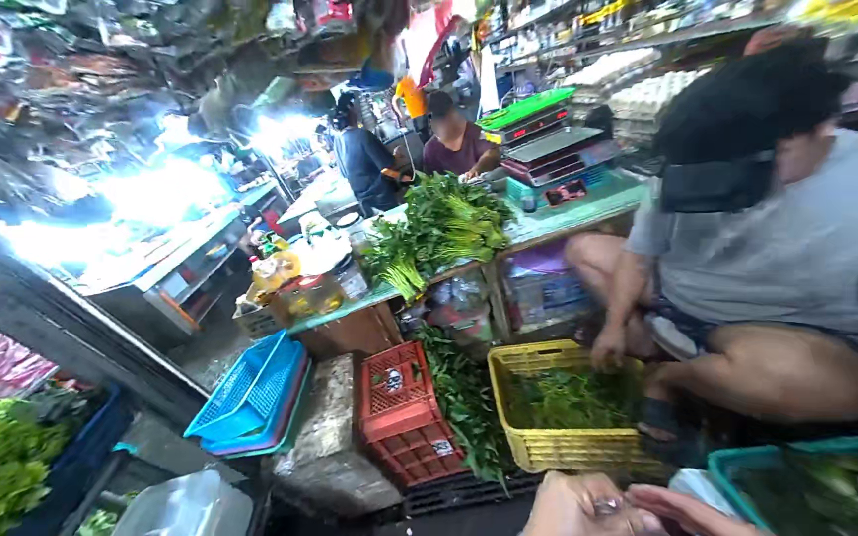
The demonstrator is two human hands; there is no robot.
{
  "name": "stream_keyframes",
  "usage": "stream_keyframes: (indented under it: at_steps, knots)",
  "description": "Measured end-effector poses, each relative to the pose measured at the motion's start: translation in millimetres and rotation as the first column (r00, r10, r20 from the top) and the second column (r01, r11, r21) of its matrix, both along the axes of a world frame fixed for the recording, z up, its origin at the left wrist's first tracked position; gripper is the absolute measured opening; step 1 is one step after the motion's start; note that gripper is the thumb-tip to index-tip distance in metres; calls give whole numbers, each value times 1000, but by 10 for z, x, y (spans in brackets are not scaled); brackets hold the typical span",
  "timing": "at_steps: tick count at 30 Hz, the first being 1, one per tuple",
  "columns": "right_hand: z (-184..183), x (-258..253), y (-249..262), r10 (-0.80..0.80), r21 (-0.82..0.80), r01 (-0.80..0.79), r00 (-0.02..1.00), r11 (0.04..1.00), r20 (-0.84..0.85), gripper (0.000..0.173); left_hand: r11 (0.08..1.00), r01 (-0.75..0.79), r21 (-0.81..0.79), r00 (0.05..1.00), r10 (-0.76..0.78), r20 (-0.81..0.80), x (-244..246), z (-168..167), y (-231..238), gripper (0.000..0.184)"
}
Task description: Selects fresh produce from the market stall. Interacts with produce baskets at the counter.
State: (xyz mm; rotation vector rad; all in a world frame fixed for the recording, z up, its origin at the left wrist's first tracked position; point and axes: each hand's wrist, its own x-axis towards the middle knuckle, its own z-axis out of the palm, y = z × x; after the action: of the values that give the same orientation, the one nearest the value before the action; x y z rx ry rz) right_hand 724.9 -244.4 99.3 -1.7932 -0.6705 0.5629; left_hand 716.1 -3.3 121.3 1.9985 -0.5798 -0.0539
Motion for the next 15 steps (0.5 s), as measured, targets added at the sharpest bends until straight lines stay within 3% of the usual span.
stream_keyframes:
  at_steps: [3,5,9,12,15]
  knots:
    - [-21,-58,1120,-124,153,131,991,979,-54,35,952,-244,-182,970,238,-55,-190,-113,639,20]
    - [-15,-9,1740,-186,235,197,980,952,-70,20,899,-328,-289,941,282,-189,-233,-10,1152,16]
    - [342,237,2446,-156,205,167,985,965,-67,20,885,-360,-294,894,238,-379,-340,232,2168,18]
    - [388,488,2808,-78,175,75,997,982,11,22,838,-416,-353,897,315,-309,-330,231,2590,7]
    - [399,702,3133,12,165,-17,999,986,32,22,778,-503,-377,864,441,-242,-201,120,2782,22]
